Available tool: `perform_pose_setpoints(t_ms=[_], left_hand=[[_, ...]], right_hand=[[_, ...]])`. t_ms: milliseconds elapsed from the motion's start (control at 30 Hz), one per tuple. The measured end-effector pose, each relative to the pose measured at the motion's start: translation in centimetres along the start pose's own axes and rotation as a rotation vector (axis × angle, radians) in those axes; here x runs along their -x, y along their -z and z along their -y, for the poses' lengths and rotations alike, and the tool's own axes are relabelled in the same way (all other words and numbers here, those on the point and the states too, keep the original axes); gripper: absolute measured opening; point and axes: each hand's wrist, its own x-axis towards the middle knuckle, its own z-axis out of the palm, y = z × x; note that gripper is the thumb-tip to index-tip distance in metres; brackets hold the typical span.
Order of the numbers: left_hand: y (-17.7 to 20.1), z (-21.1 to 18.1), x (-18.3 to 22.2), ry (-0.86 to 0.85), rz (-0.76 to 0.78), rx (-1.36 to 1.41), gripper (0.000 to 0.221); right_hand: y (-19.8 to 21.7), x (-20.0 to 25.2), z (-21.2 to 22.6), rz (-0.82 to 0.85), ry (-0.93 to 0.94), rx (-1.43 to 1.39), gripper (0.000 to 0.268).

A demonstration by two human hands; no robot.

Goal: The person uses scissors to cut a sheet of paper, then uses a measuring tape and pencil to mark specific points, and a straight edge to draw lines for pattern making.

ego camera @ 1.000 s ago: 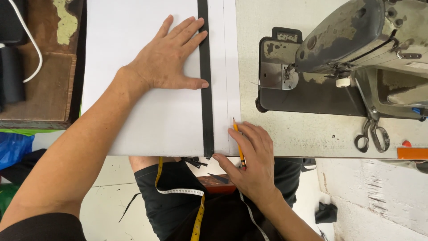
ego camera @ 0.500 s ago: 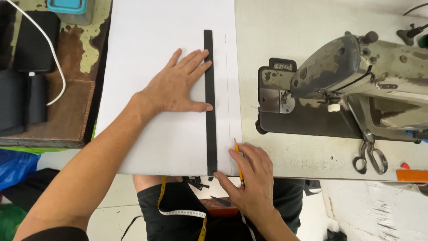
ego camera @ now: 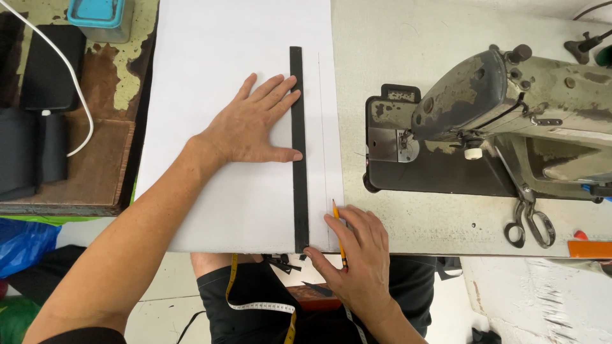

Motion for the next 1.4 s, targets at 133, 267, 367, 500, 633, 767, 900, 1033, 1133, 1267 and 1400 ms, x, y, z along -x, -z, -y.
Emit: perform_pose_setpoints(t_ms=[133, 267, 367, 500, 633, 767, 900, 1033, 1133, 1267, 1400], left_hand=[[0.0, 0.0, -0.1, 0.006, 0.005, 0.009, 0.116], [0.0, 0.4, -0.4, -0.002, 0.024, 0.003, 0.119], [-1.2, 0.2, 0.1, -0.025, -0.018, -0.051, 0.128], [-0.3, 0.1, 0.1, -0.030, -0.034, -0.011, 0.124], [-0.1, 0.0, 0.0, -0.006, 0.013, 0.003, 0.125], [0.5, -0.2, -0.1, 0.003, 0.043, -0.014, 0.127], [0.3, -0.1, 0.0, -0.009, 0.001, -0.007, 0.126], [-0.1, 0.0, -0.1, -0.003, -0.002, -0.033, 0.126], [1.0, -0.9, -0.1, 0.133, 0.069, -0.035, 0.131], [1.6, -1.0, -0.3, 0.133, 0.079, -0.037, 0.129], [1.8, -1.0, -0.3, 0.136, 0.121, -0.048, 0.132]], right_hand=[[-0.1, 0.0, -0.1, -0.013, 0.004, -0.002, 0.049], [0.0, -0.5, -0.2, 0.003, 0.006, -0.004, 0.050], [0.2, 0.1, 0.1, 0.012, 0.009, 0.010, 0.047], [0.0, -0.1, 0.0, 0.015, 0.007, -0.003, 0.049], [0.2, -0.2, 0.0, 0.033, -0.005, -0.004, 0.049], [0.2, -0.2, 0.1, 0.016, 0.004, 0.000, 0.050], [0.6, -0.3, -0.2, 0.021, -0.019, -0.062, 0.049], [1.4, -3.5, -1.9, 0.016, -0.131, -0.409, 0.027], [0.0, -9.7, -3.8, -0.048, -0.266, -0.637, 0.019], [-6.3, -18.0, -9.5, -0.129, -0.276, -0.714, 0.017], [-9.4, -23.7, -10.9, -0.099, -0.406, -0.678, 0.019]])
